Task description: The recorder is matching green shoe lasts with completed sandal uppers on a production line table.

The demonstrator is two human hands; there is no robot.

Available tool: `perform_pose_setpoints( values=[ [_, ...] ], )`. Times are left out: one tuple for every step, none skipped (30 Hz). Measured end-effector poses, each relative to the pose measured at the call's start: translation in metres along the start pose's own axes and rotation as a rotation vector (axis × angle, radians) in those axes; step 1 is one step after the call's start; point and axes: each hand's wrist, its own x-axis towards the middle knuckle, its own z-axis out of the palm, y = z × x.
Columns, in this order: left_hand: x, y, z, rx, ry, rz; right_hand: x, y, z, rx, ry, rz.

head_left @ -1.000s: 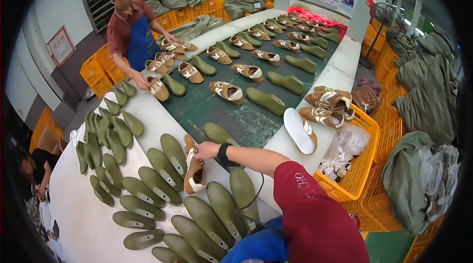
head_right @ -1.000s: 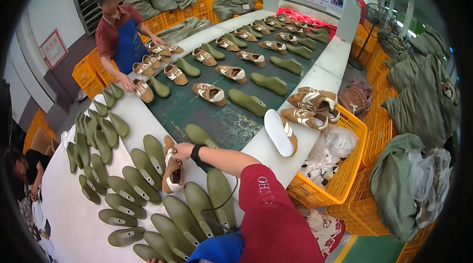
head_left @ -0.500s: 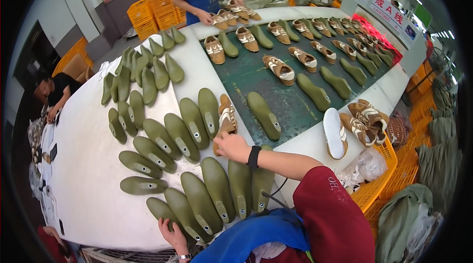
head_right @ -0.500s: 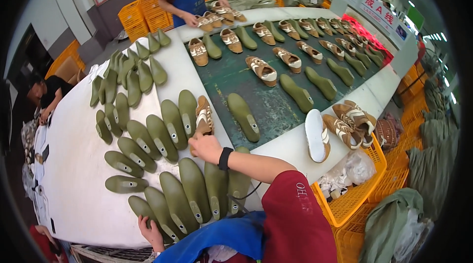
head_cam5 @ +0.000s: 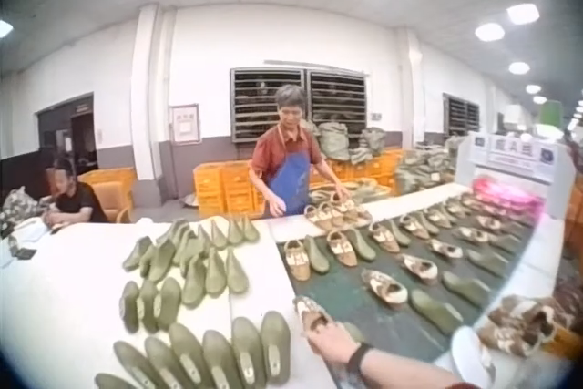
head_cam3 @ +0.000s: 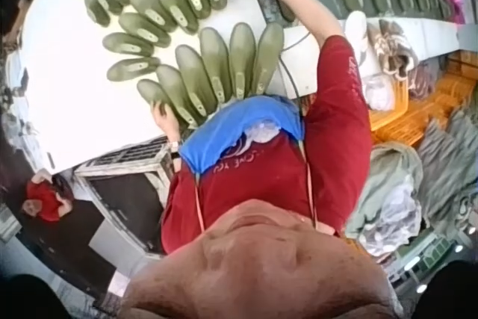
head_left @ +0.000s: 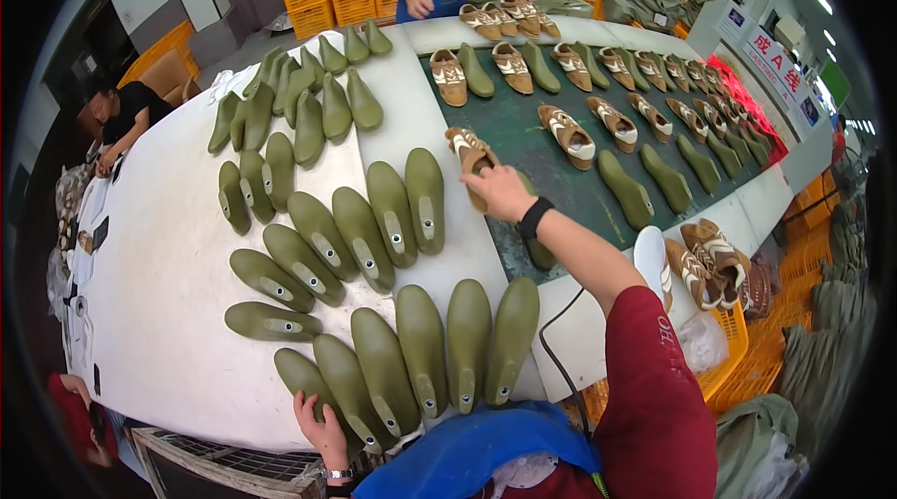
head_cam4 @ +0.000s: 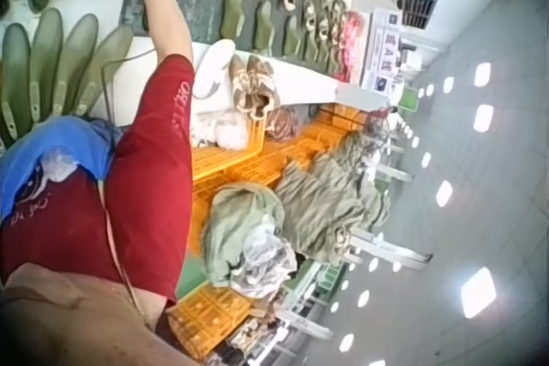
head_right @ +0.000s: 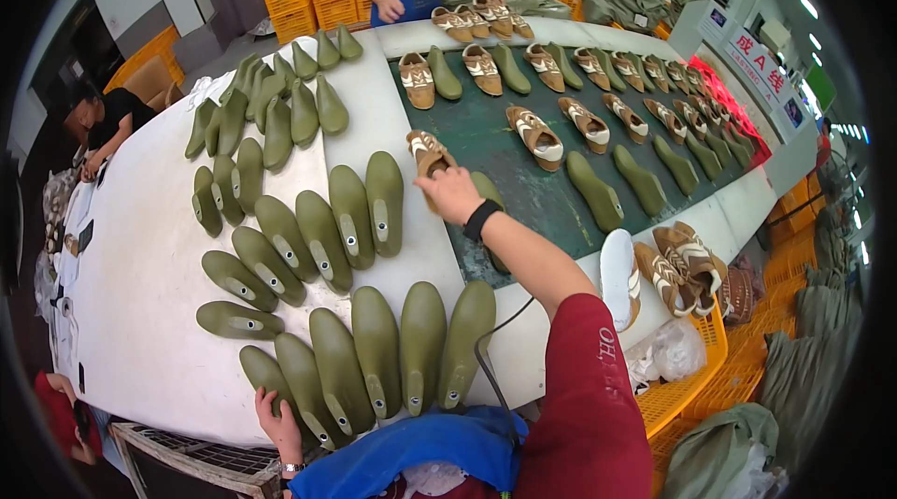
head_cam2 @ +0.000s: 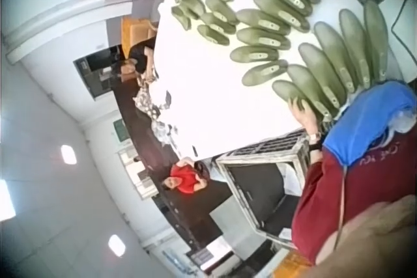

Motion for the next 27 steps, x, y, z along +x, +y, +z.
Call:
perform_pose_setpoints(
  values=[
    [0.001,0.002,0.001,-0.001,0.007,-0.005,0.01,0.01,0.004,-0.053,0.003,0.02],
    [0.001,0.003,0.001,0.003,-0.004,-0.004,0.022,0.017,0.013,-0.05,0.006,0.007],
    [0.0,0.005,0.001,0.006,-0.014,-0.002,0.031,0.025,0.022,-0.085,0.012,0.024],
    [0.001,0.006,0.002,0.007,-0.002,-0.01,0.039,0.032,0.031,-0.119,0.019,0.039],
    [-0.001,0.005,0.0,0.002,0.005,-0.024,0.05,0.029,0.04,-0.109,0.025,0.008],
    [-0.003,0.004,-0.003,-0.003,0.013,-0.039,0.059,0.025,0.048,-0.107,0.02,0.042],
    [-0.005,0.004,-0.006,0.006,0.041,-0.062,0.066,0.02,0.057,-0.104,0.014,0.072],
    [-0.006,0.006,-0.009,0.007,0.027,-0.061,0.069,0.019,0.069,-0.062,-0.018,0.098],
    [-0.005,0.009,-0.009,0.004,0.009,-0.058,0.064,0.029,0.088,-0.025,-0.052,0.13],
    [0.001,0.011,0.0,-0.021,-0.005,-0.024,0.052,0.063,0.12,0.024,-0.134,0.18],
    [0.003,0.014,-0.001,-0.004,0.001,-0.004,0.055,0.068,0.125,0.047,-0.314,0.126],
    [0.003,0.013,-0.003,0.0,0.011,-0.007,0.052,0.067,0.127,0.074,-0.232,0.087],
    [0.005,0.014,-0.003,-0.005,0.009,0.0,0.055,0.067,0.121,0.083,-0.262,0.076],
    [0.006,0.016,-0.003,-0.02,0.014,-0.001,0.057,0.075,0.119,0.075,-0.275,0.072],
    [-0.002,0.012,-0.013,0.009,0.059,-0.049,0.073,0.038,0.093,0.133,-0.306,0.141],
    [-0.001,0.013,-0.013,0.005,0.056,-0.033,0.081,0.039,0.081,0.206,-0.291,0.174],
    [-0.001,0.013,-0.012,0.002,0.048,-0.013,0.088,0.042,0.073,0.281,-0.276,0.213],
    [0.0,0.013,-0.011,-0.008,0.05,-0.01,0.093,0.035,0.066,0.28,-0.279,0.208],
    [-0.001,0.012,-0.009,-0.007,0.051,-0.014,0.096,0.024,0.063,0.375,-0.12,0.126],
    [-0.001,0.012,-0.008,-0.005,0.047,-0.01,0.098,0.007,0.057,0.469,0.042,0.046],
    [-0.001,0.01,-0.008,0.003,0.047,-0.008,0.097,-0.018,0.044,0.469,-0.008,0.001],
    [-0.002,0.007,-0.008,0.009,0.045,-0.009,0.094,-0.045,0.034,0.467,-0.057,-0.04],
    [-0.004,0.004,-0.007,0.02,0.047,0.004,0.09,-0.065,0.031,0.468,-0.127,-0.033],
    [-0.003,0.006,-0.006,0.028,0.045,0.025,0.084,-0.071,0.049,0.476,-0.156,-0.012],
    [-0.002,0.009,-0.009,0.034,0.043,0.028,0.08,-0.081,0.057,0.501,-0.224,0.012],
    [0.001,0.013,-0.012,0.105,-0.019,0.071,0.077,-0.087,0.06,0.479,-0.202,0.041],
    [0.006,0.017,-0.016,0.176,-0.082,0.116,0.073,-0.088,0.063,0.456,-0.18,0.072]
  ],
)
